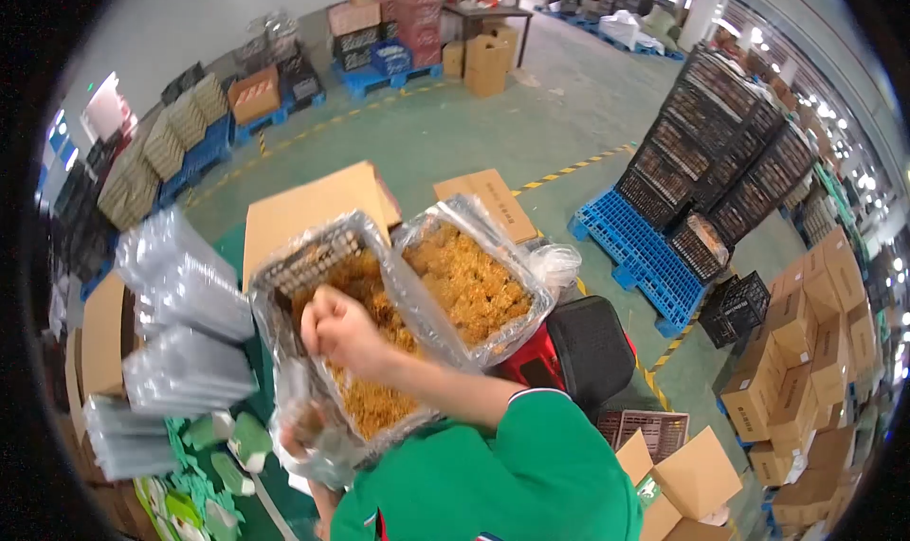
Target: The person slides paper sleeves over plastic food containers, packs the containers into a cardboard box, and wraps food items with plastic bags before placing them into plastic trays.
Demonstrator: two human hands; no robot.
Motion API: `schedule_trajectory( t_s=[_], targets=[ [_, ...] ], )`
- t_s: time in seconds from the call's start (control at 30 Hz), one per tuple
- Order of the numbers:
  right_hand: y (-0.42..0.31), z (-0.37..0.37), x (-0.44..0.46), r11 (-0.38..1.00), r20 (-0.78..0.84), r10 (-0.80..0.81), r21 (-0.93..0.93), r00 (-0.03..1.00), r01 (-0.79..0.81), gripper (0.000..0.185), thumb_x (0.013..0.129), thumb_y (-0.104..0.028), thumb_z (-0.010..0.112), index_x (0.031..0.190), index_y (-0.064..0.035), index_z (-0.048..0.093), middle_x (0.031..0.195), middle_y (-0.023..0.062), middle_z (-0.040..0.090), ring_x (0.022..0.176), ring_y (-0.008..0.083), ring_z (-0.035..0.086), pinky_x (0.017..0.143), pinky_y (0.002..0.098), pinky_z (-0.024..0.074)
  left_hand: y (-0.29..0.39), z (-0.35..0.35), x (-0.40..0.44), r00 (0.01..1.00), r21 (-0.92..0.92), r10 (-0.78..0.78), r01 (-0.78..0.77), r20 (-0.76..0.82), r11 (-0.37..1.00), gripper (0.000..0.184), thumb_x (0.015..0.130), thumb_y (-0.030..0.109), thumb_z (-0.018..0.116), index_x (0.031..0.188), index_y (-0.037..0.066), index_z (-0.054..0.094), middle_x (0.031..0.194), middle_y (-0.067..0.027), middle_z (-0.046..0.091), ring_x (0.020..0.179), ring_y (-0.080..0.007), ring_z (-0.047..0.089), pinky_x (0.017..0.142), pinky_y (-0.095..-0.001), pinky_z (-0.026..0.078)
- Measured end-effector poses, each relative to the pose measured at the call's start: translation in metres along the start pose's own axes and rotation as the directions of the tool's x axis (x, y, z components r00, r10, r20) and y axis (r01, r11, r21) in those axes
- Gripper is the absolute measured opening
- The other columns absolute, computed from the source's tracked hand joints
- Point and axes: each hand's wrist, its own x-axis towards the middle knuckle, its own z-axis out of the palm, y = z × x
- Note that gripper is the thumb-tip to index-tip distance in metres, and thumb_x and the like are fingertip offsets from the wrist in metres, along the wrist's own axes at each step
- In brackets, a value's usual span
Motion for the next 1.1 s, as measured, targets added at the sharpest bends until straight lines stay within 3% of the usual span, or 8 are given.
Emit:
schedule_trajectory(
  t_s=[0.17,0.3,0.5,0.67,0.77,0.87,0.93,1.1],
  targets=[
    [0.013,0.0,-0.02,0.651,0.167,0.483,-0.725,0.859,-0.225,0.06,0.081,-0.043,0.062,0.122,-0.0053,0.04,0.12,0.0105,0.044,0.113,0.0182,0.042,0.096,0.0332,0.0322,0.02,-0.023,0.001,0.967,-0.09,0.059,-0.038,0.249,0.995,0.038,0.084,0.035,0.049,0.109,0.007,0.047,0.089,-0.0046,0.054,0.077,-0.0133,0.055,0.058,-0.0262,0.046],
    [0.015,0.056,-0.014,0.621,0.147,0.668,-0.651,0.73,-0.437,0.037,0.086,-0.041,0.056,0.093,-0.0053,0.062,0.084,0.0034,0.062,0.073,0.0111,0.057,0.061,0.0254,0.0506,0.027,0.002,-0.006,0.988,0.265,0.1,-0.128,0.114,0.956,0.032,0.082,0.024,0.057,0.107,0.007,0.048,0.084,-0.0028,0.054,0.073,-0.0102,0.054,0.057,-0.0231,0.044],
    [0.054,0.027,-0.008,0.154,0.576,0.183,-0.817,0.797,0.555,0.034,0.092,-0.028,0.045,0.082,-0.0007,0.063,0.064,0.0133,0.06,0.056,0.022,0.058,0.054,0.0315,0.0464,0.037,-0.002,-0.022,0.971,-0.28,-0.225,0.194,-0.081,0.94,0.03,0.083,0.021,0.063,0.104,0.006,0.049,0.079,-0.0021,0.053,0.068,-0.0097,0.053,0.052,-0.0229,0.043],
    [0.08,0.039,-0.015,0.178,-0.072,0.698,-0.946,0.713,-0.27,0.038,0.091,-0.028,0.046,0.07,-0.0004,0.061,0.057,0.0131,0.056,0.053,0.0295,0.056,0.048,0.0364,0.0425,0.03,-0.028,-0.047,0.879,0.767,0.456,-0.195,-0.14,0.611,0.038,0.081,0.018,0.064,0.112,0.003,0.047,0.097,-0.0037,0.053,0.078,-0.014,0.056,0.069,-0.0271,0.047],
    [0.105,0.038,-0.03,0.258,0.296,0.518,-0.949,0.802,0.183,0.032,0.087,-0.023,0.051,0.064,-0.0012,0.058,0.051,0.0105,0.052,0.05,0.031,0.052,0.048,0.0371,0.0423,0.025,-0.051,-0.067,0.777,0.91,0.625,-0.201,-0.078,0.364,0.042,0.084,0.02,0.062,0.118,0.001,0.046,0.108,-0.0051,0.053,0.087,-0.0158,0.057,0.079,-0.029,0.047],
    [0.122,0.038,-0.031,0.293,0.736,0.337,-0.675,0.587,0.677,0.017,0.079,-0.016,0.058,0.067,-0.0038,0.059,0.058,0.0088,0.055,0.053,0.0259,0.054,0.049,0.0358,0.0438,0.024,-0.066,-0.094,0.904,-0.357,-0.048,-0.119,-0.424,0.926,0.043,0.09,0.028,0.052,0.122,0.0,0.043,0.115,-0.0074,0.053,0.097,-0.0172,0.056,0.085,-0.032,0.046],
    [0.135,0.044,-0.038,0.34,0.843,0.313,-0.53,0.438,0.777,0.012,0.077,-0.014,0.059,0.068,-0.005,0.059,0.061,0.0086,0.056,0.054,0.0248,0.055,0.049,0.0358,0.0442,0.006,-0.073,-0.109,0.934,-0.345,-0.077,-0.051,-0.348,0.937,0.042,0.091,0.033,0.048,0.121,0.003,0.043,0.108,-0.0068,0.055,0.097,-0.0169,0.055,0.083,-0.0294,0.045],
    [0.164,0.051,-0.081,0.235,0.096,0.865,-0.945,0.492,-0.228,0.026,0.089,-0.02,0.052,0.076,0.0017,0.06,0.072,0.0048,0.061,0.066,0.0142,0.057,0.057,0.028,0.044,0.003,-0.06,-0.134,0.69,0.382,0.399,-0.189,-0.604,0.905,0.044,0.07,0.007,0.073,0.099,0.006,0.041,0.092,-0.0027,0.05,0.088,-0.0115,0.052,0.076,-0.0282,0.044]
  ],
)
